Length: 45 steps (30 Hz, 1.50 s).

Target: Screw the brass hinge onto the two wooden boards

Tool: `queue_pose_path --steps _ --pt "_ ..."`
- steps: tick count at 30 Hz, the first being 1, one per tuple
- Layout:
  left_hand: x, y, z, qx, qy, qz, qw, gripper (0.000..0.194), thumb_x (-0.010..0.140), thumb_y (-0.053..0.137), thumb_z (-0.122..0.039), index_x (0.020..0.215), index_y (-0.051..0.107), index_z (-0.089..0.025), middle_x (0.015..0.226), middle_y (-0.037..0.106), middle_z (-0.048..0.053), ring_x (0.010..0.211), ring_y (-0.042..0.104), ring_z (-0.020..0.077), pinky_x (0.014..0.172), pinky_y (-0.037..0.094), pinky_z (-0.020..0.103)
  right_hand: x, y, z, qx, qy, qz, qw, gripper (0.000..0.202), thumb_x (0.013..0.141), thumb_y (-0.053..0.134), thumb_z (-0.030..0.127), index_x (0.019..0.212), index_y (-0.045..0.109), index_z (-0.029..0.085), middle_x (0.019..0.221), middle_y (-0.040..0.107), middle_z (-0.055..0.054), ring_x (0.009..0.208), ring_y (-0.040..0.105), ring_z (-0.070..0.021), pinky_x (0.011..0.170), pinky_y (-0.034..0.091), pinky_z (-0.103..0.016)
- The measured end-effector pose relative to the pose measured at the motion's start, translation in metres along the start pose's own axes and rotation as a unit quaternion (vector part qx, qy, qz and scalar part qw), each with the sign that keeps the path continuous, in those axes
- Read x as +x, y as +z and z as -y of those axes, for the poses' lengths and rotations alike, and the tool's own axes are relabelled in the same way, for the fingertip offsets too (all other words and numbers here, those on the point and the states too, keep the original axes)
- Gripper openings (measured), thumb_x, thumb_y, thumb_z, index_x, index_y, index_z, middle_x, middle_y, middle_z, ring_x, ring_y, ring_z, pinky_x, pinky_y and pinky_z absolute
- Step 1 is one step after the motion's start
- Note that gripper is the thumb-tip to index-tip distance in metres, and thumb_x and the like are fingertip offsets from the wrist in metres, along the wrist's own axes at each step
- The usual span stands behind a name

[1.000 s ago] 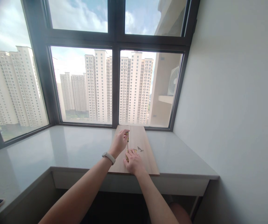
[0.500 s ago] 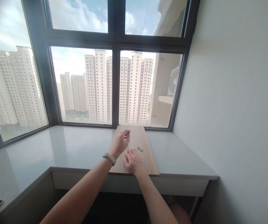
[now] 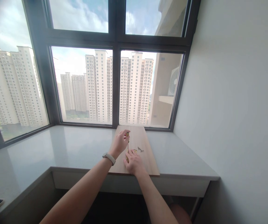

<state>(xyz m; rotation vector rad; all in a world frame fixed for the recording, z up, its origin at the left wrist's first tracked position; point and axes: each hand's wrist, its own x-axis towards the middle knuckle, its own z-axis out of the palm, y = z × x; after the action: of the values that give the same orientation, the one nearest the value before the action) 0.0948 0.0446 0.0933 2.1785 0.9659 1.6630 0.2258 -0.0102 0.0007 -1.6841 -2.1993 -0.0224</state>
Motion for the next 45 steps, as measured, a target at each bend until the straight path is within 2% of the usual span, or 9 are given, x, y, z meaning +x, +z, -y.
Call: queue_pose_path --steps 5,10,15,19,22,31,35,39,45 --pt "-0.002 -0.004 -0.004 0.001 0.003 -0.002 1.0 0.024 0.088 0.068 -0.017 0.11 0.065 -0.025 0.103 0.063 0.004 0.084 0.065 0.0159 0.08 0.056 0.032 0.0 0.001 0.0 0.006 -0.006 -0.003 1.0 0.058 0.097 0.041 0.049 0.148 0.051 0.024 0.16 0.04 -0.007 0.149 0.032 -0.0265 0.119 0.026 -0.042" --pt "-0.002 -0.001 -0.001 0.007 -0.014 -0.016 1.0 0.027 0.089 0.062 -0.01 0.112 0.066 -0.025 0.1 0.061 0.004 0.079 0.065 0.0146 0.079 0.056 0.032 -0.001 0.002 -0.001 0.013 0.001 -0.018 1.0 0.062 0.095 0.044 0.048 0.152 0.044 0.022 0.158 0.042 -0.008 0.147 0.035 -0.0246 0.119 0.026 -0.038" --pt "-0.001 0.005 0.002 0.003 -0.007 -0.021 1.0 0.038 0.089 0.059 -0.006 0.12 0.063 -0.026 0.102 0.062 0.005 0.084 0.065 0.0162 0.08 0.056 0.033 -0.001 0.002 -0.001 0.017 -0.007 -0.033 0.999 0.056 0.094 0.047 0.045 0.145 0.048 0.021 0.152 0.05 -0.01 0.144 0.039 -0.0266 0.115 0.029 -0.036" --pt "-0.002 0.002 0.0 -0.003 0.005 -0.011 1.0 0.03 0.09 0.062 -0.012 0.117 0.064 -0.025 0.102 0.063 0.005 0.085 0.064 0.0162 0.08 0.057 0.032 -0.002 -0.001 0.001 0.026 0.003 -0.051 0.998 0.051 0.093 0.05 0.044 0.136 0.049 0.017 0.134 0.061 -0.014 0.124 0.056 -0.0274 0.103 0.037 -0.035" --pt "-0.003 -0.002 -0.003 0.002 -0.002 -0.008 1.0 0.024 0.089 0.067 -0.017 0.112 0.066 -0.024 0.099 0.062 0.004 0.083 0.064 0.0161 0.079 0.057 0.032 -0.002 -0.002 0.002 0.027 0.007 -0.056 0.998 0.051 0.092 0.053 0.042 0.135 0.047 0.016 0.124 0.064 -0.013 0.112 0.06 -0.0259 0.097 0.04 -0.034" --pt "0.001 0.004 0.002 -0.006 -0.013 -0.005 1.0 0.04 0.089 0.057 -0.004 0.123 0.062 -0.024 0.101 0.067 0.006 0.087 0.067 0.018 0.08 0.056 0.033 0.0 0.004 -0.002 0.036 0.015 -0.05 0.998 0.06 0.091 0.054 0.044 0.143 0.043 0.015 0.142 0.056 -0.016 0.129 0.053 -0.0268 0.108 0.035 -0.036" --pt "-0.001 0.004 0.002 -0.007 0.006 0.003 1.0 0.033 0.091 0.061 -0.012 0.121 0.063 -0.024 0.101 0.067 0.006 0.092 0.066 0.0187 0.081 0.057 0.033 0.001 0.007 -0.004 0.034 0.021 -0.045 0.998 0.063 0.092 0.051 0.047 0.145 0.044 0.013 0.148 0.051 -0.018 0.135 0.048 -0.0276 0.112 0.032 -0.037" --pt "-0.002 0.001 -0.001 -0.004 -0.002 -0.001 1.0 0.023 0.09 0.066 -0.02 0.113 0.066 -0.024 0.098 0.065 0.004 0.083 0.066 0.0163 0.077 0.057 0.031 0.0 0.006 -0.003 0.035 0.026 -0.038 0.998 0.067 0.092 0.05 0.049 0.148 0.042 0.013 0.15 0.049 -0.018 0.138 0.046 -0.0282 0.114 0.031 -0.036" --pt "0.001 0.004 0.004 -0.005 -0.015 0.004 1.0 0.035 0.092 0.054 -0.008 0.121 0.064 -0.024 0.1 0.067 0.006 0.082 0.066 0.0163 0.076 0.056 0.031 0.0 0.005 -0.004 0.04 0.028 -0.035 0.998 0.065 0.091 0.051 0.049 0.146 0.044 0.015 0.149 0.051 -0.017 0.138 0.046 -0.0288 0.114 0.031 -0.038"
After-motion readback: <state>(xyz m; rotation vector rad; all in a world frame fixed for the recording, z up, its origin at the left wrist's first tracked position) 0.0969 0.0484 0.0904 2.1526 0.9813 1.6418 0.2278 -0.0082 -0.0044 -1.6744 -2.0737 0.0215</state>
